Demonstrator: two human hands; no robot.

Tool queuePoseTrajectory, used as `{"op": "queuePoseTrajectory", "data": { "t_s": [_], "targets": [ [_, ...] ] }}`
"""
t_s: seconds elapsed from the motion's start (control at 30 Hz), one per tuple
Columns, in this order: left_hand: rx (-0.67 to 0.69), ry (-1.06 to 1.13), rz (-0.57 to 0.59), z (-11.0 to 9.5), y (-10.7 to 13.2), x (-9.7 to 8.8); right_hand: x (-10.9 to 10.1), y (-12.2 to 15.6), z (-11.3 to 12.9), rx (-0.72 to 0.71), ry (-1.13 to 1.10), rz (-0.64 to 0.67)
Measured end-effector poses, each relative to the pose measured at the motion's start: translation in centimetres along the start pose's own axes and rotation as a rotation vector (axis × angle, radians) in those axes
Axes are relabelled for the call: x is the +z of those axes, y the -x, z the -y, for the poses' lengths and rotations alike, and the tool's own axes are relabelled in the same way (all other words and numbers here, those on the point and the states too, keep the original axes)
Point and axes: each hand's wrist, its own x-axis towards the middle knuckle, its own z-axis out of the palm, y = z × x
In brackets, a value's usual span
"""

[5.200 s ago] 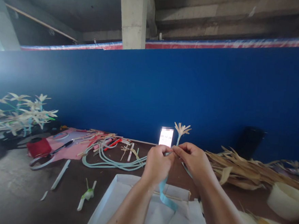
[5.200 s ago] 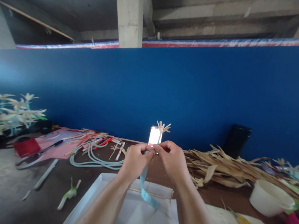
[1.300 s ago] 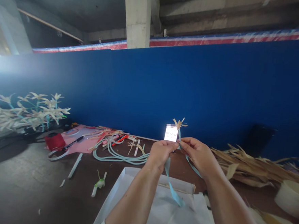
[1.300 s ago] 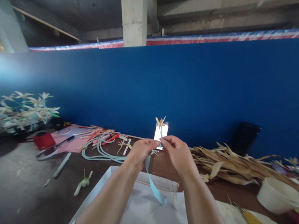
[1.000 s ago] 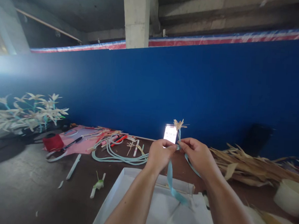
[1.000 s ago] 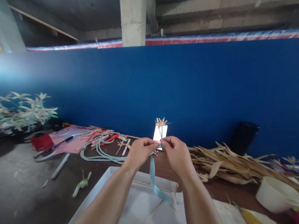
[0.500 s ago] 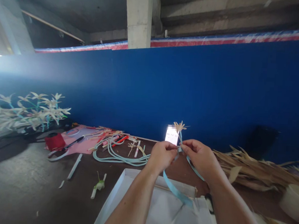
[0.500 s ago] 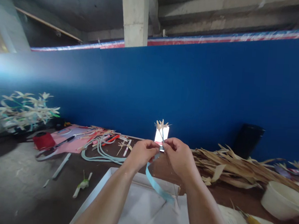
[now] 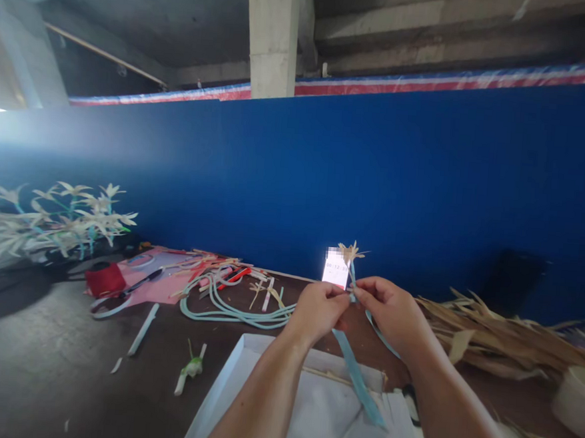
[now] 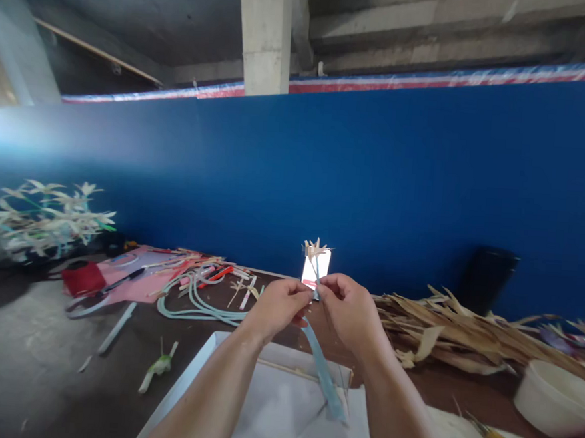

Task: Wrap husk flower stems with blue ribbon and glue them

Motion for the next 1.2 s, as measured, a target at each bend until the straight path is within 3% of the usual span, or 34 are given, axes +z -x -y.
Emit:
{"op": "queuePoseTrajectory", "data": {
  "t_s": [0.4,0.83,1.2],
  "targets": [
    [0.075,-0.061,-0.104,-0.37,0.29,-0.07,0.14,0.02,-0.28,-0.042,-0.057,0.006],
    [-0.001,0.116,-0.074,-0.21,0.02,0.36,0.0,0.13,0.1,-0.025,-0.119,0.006],
    [-0.125,0.374,-0.017,0.22,-0.46,0.55,0.05,0.04,-0.25,0.018,-0.222,0.107]
  ]
}}
